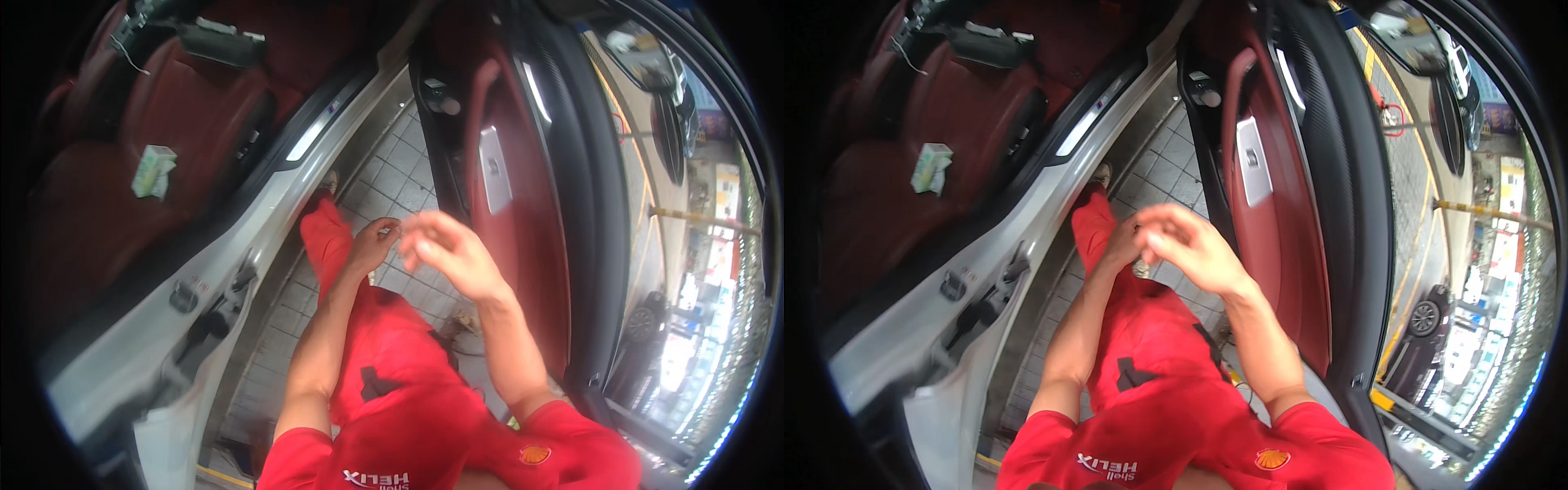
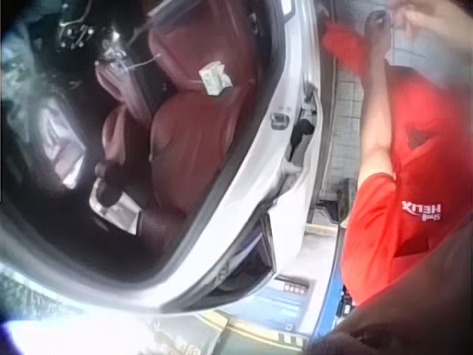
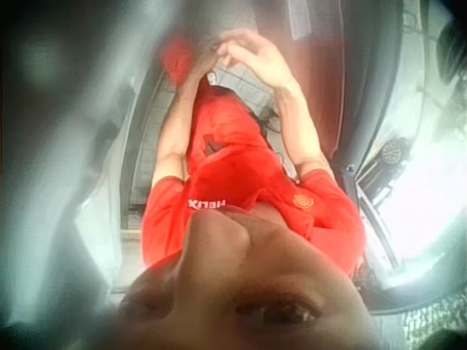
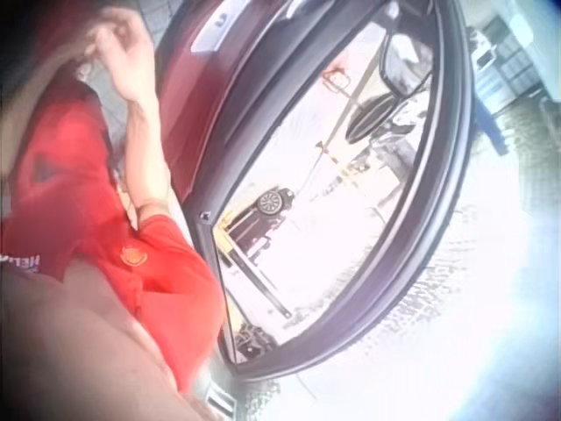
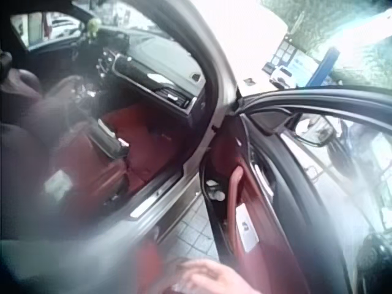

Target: The person removes the engine cover and air intake duct, then installs a new air filter into the housing. They reattach the duct and secure the engine cover using a wrench and screwdriver.

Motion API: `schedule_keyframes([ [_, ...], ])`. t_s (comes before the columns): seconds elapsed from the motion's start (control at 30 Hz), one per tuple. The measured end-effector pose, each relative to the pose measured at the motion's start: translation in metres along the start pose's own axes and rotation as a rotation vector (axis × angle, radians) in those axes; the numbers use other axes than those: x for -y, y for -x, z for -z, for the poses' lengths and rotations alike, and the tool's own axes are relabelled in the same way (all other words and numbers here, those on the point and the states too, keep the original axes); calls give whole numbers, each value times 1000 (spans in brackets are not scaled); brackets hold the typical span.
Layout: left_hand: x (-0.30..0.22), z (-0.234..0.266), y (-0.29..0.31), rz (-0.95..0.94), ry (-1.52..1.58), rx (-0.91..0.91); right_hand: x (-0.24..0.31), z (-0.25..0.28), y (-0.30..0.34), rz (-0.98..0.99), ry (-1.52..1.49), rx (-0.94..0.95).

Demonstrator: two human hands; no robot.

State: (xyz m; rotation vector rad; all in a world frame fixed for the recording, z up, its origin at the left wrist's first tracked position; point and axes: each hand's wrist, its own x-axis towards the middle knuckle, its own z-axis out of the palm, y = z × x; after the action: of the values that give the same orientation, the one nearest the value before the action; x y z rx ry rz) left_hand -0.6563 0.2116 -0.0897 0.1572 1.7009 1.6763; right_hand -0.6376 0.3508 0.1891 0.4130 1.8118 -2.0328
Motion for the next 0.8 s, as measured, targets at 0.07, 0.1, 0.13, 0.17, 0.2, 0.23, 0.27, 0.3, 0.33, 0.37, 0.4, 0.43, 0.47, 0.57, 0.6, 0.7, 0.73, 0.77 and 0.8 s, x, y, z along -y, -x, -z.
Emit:
schedule_keyframes([
  [0.07,29,-4,-55,-68,-143,-53,-6,13,-97,-9,85,-134],
  [0.1,41,-6,-78,-32,-116,-66,-7,23,-148,-4,86,-189],
  [0.13,52,-10,-97,-28,-82,-84,-8,34,-203,42,67,-223],
  [0.17,61,-13,-116,2,-53,-92,-9,47,-259,59,131,-258],
  [0.2,68,-21,-132,101,122,-85,-10,62,-314,81,189,-288],
  [0.23,75,-25,-147,223,201,-32,-12,79,-369,93,289,-311],
  [0.27,79,-29,-163,172,205,16,-13,98,-424,133,376,-313],
  [0.3,83,-32,-177,198,219,74,-15,117,-479,136,576,-368],
  [0.33,85,-34,-188,187,229,115,-18,136,-531,176,751,-395],
  [0.37,86,-32,-199,258,237,174,-22,154,-582,205,915,-433],
  [0.4,86,-31,-203,237,227,199,-27,170,-629,251,1080,-455],
  [0.43,84,-27,-208,279,207,265,-30,184,-676,306,1245,-471],
  [0.47,83,-22,-218,256,163,257,-30,198,-722,319,1324,-441],
  [0.57,71,-17,-233,300,112,275,-45,224,-817,108,1576,-331],
  [0.6,65,-17,-238,307,137,254,-48,227,-842,41,1633,-299],
  [0.7,55,-9,-260,270,146,271,-57,230,-900,16,1704,-270],
  [0.73,53,-6,-265,291,112,304,-60,230,-916,27,1720,-279],
  [0.77,52,-1,-270,289,141,300,-63,230,-930,97,1799,-325],
  [0.8,50,2,-276,295,195,296,-66,233,-943,46,1746,-326],
])
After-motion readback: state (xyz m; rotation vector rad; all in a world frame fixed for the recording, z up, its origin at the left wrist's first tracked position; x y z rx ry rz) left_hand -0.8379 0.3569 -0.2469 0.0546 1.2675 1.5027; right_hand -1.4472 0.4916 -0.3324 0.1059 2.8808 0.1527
